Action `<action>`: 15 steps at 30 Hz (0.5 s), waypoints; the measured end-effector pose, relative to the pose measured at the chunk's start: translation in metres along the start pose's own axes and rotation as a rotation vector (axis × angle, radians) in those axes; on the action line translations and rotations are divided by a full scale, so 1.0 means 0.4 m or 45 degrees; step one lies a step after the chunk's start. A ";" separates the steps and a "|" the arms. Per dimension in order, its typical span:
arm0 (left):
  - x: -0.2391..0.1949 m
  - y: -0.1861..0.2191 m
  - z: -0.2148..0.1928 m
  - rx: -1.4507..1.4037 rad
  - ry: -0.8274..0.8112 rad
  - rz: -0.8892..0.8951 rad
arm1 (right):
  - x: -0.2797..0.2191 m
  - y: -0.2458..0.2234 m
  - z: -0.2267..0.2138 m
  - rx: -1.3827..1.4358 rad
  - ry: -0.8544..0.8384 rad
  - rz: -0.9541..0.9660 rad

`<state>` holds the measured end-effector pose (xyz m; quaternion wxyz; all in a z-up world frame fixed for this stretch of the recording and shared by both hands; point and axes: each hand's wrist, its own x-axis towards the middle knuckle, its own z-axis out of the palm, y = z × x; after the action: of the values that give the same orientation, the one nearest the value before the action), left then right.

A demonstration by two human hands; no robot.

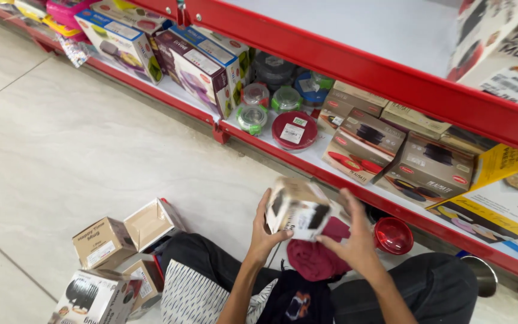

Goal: Cleaning mugs with a cloth and organizing them on shelves.

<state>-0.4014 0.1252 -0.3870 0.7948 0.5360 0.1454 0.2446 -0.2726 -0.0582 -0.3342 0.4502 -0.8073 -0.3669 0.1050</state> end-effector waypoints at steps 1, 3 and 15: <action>0.011 0.026 0.020 -0.003 -0.014 0.002 | -0.002 -0.033 -0.028 -0.006 0.014 0.001; 0.033 0.079 0.064 0.067 -0.173 0.231 | -0.006 -0.100 -0.087 -0.081 0.225 -0.443; 0.103 0.542 0.460 0.169 -0.523 1.497 | -0.084 -0.325 -0.332 -1.352 1.123 -1.098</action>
<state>-0.3267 0.0701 -0.1151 0.5042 0.6107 -0.3146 0.5233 -0.2948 -0.1255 -0.1590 0.1113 -0.6678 -0.4353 -0.5934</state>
